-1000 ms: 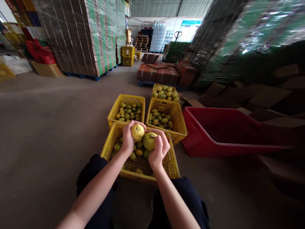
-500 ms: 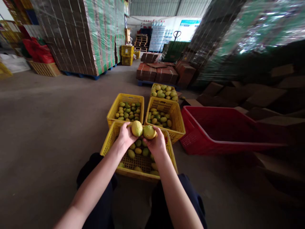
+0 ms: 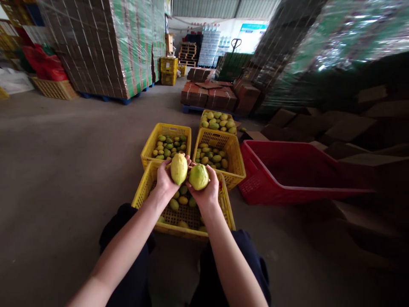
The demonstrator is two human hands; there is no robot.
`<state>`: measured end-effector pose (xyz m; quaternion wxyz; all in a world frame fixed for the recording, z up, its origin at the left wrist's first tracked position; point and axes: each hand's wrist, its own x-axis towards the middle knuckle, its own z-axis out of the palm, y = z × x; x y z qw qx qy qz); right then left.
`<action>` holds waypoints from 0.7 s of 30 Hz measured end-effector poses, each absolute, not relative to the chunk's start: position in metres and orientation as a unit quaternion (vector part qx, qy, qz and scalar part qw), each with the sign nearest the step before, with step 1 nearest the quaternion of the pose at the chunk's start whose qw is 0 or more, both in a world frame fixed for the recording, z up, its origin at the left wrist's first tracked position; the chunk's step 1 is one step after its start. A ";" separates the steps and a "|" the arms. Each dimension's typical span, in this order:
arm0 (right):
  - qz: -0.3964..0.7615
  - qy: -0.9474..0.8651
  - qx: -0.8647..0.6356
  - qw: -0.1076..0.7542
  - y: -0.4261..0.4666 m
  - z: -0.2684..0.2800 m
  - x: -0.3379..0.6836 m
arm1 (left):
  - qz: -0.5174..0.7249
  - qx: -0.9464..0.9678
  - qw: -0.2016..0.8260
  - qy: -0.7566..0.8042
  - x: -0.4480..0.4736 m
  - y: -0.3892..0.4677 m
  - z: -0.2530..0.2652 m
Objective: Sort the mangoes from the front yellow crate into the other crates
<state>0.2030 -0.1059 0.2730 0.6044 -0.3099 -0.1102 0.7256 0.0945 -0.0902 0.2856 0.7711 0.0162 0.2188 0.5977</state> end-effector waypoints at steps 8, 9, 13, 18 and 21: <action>0.717 -0.115 -0.260 0.636 -0.110 0.280 0.207 | 0.546 -0.042 0.827 0.126 0.092 -0.097 0.287; 0.713 -0.115 -0.267 0.638 -0.109 0.279 0.207 | 0.549 -0.055 0.824 0.132 0.092 -0.096 0.289; 0.716 -0.059 -0.359 0.596 -0.100 0.271 0.209 | 0.573 -0.076 0.796 0.179 0.089 -0.086 0.289; 0.688 0.022 -0.466 0.556 -0.094 0.259 0.210 | 0.561 -0.092 0.778 0.267 0.090 -0.077 0.274; 0.703 0.007 -0.452 0.549 -0.096 0.260 0.210 | 0.598 -0.096 0.738 0.296 0.090 -0.076 0.267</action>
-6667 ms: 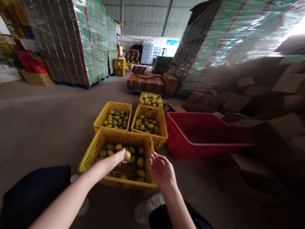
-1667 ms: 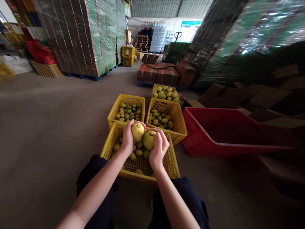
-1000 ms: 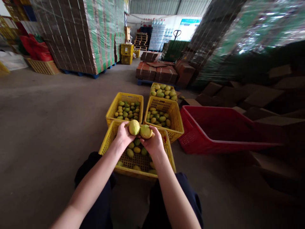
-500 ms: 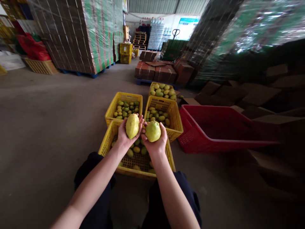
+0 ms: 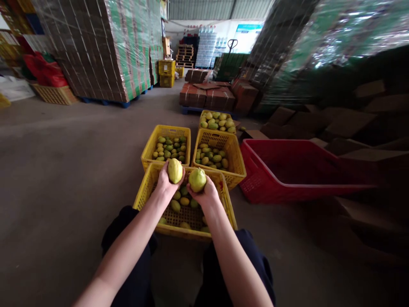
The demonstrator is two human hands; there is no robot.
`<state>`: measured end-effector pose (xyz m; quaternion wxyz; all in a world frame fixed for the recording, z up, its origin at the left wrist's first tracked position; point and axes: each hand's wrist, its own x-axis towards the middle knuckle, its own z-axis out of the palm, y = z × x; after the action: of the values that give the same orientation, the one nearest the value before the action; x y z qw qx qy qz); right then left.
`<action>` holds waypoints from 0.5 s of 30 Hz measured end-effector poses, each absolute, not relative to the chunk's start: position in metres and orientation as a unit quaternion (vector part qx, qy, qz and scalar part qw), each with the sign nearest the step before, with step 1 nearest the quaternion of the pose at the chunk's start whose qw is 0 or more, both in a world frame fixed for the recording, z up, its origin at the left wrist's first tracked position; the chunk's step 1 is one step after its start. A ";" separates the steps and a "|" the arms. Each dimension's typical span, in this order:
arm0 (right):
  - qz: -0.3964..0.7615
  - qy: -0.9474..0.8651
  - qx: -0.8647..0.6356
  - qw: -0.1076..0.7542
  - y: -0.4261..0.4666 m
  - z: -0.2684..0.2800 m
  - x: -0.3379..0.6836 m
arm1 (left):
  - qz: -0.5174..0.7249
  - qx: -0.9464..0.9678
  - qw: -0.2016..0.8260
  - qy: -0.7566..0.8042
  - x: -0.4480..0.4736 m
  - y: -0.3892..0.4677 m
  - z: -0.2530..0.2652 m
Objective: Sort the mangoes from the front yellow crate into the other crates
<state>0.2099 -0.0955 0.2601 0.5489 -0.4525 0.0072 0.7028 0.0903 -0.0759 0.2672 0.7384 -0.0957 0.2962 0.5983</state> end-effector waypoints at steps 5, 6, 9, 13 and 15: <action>0.698 0.003 -0.416 0.583 -0.100 0.270 0.210 | 0.643 -0.107 0.698 0.297 0.086 -0.074 0.271; 0.702 0.003 -0.417 0.578 -0.100 0.272 0.210 | 0.630 -0.108 0.714 0.287 0.085 -0.074 0.273; 0.728 0.007 -0.426 0.538 -0.100 0.271 0.209 | 0.583 -0.106 0.769 0.238 0.084 -0.077 0.276; 0.735 0.006 -0.430 0.525 -0.098 0.266 0.209 | 0.597 -0.141 0.767 0.189 0.084 -0.079 0.272; 0.722 0.012 -0.446 0.529 -0.096 0.264 0.210 | 0.616 -0.165 0.749 0.181 0.083 -0.076 0.270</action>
<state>0.2098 -0.0959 0.2641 0.5291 -0.4461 0.0119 0.7217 0.0832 -0.0760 0.2704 0.7486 -0.1655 0.1813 0.6159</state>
